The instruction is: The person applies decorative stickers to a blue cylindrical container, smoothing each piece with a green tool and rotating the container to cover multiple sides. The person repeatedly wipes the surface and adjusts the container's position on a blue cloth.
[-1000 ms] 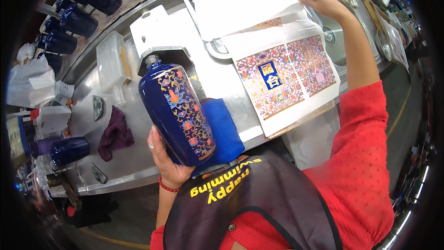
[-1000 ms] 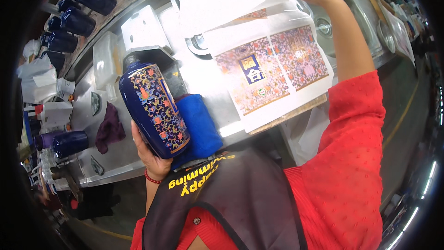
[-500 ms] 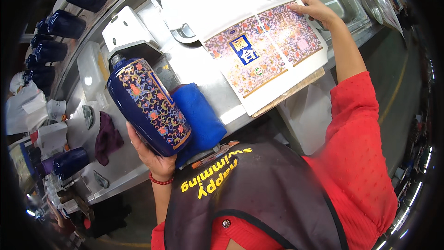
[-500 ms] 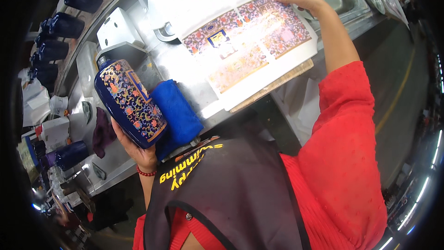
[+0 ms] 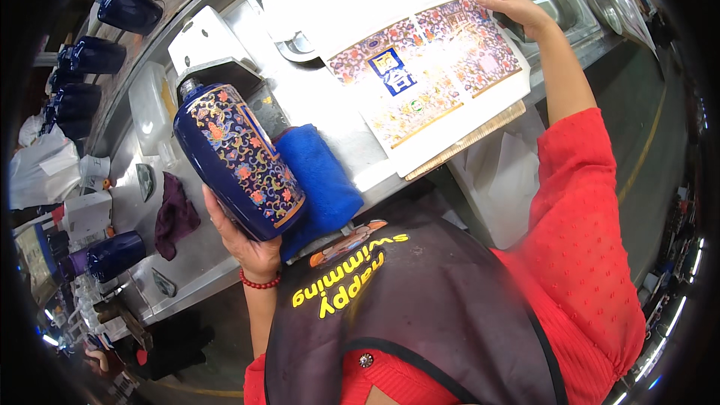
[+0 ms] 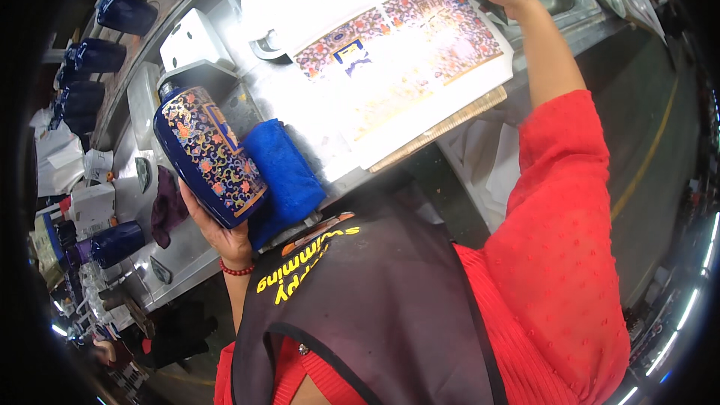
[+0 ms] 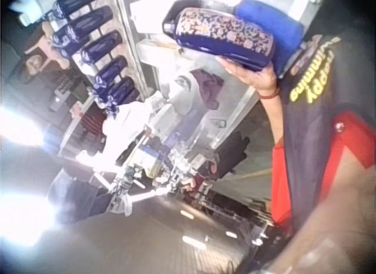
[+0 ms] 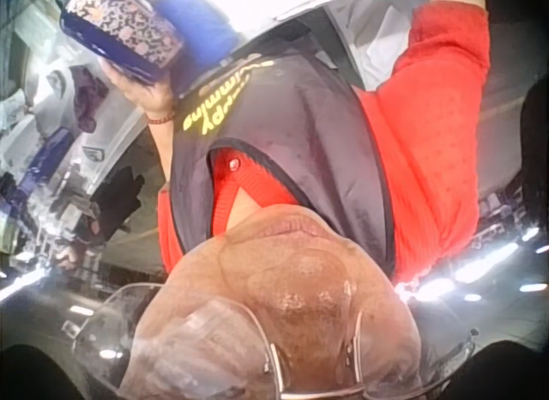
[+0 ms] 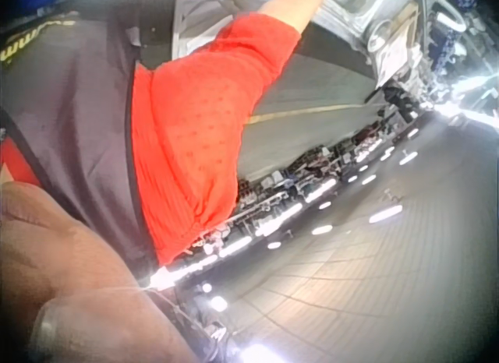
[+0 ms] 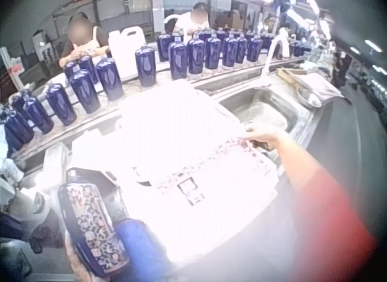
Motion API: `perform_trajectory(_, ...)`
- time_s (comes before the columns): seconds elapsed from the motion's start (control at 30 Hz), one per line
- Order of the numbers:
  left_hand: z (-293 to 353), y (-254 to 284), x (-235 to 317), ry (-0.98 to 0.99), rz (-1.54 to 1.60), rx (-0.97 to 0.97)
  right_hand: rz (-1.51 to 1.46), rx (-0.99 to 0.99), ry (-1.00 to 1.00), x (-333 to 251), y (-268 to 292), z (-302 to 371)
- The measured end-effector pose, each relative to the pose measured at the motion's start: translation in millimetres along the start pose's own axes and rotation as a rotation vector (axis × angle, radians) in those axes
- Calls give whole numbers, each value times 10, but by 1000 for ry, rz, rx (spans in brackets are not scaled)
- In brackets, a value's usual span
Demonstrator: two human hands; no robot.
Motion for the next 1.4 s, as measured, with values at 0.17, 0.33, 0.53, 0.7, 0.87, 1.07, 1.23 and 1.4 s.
perform_trajectory(0.17,-4,-7,-1,21,21,-26,109,-56,-11,36,-42,-150)
perform_trajectory(0.33,-2,-2,-4,18,-25,10,-11,-93,13,101,3,-141)
perform_trajectory(0.53,-14,18,-16,-17,33,16,7,-84,23,128,34,-88)
perform_trajectory(0.7,-5,23,-40,-5,24,26,29,-39,4,72,83,18)
perform_trajectory(0.87,-14,19,-40,-5,24,17,-61,21,-61,55,22,75)
perform_trajectory(1.07,-5,25,-39,-3,16,26,38,-9,-23,31,-57,-27)
perform_trajectory(1.23,3,35,-29,-13,-4,27,-23,-9,78,35,-19,-24)
perform_trajectory(1.4,0,19,-24,-12,26,14,-10,-9,59,123,3,-19)
Point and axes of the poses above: each hand's wrist, its own z-axis away from the middle knuckle, its own y-axis out of the back of the hand, x = y × z, the point moved 7 cm from there along -z, towards the middle knuckle, and after that the axes turned 12 degrees about y, right-handed, at the moved point
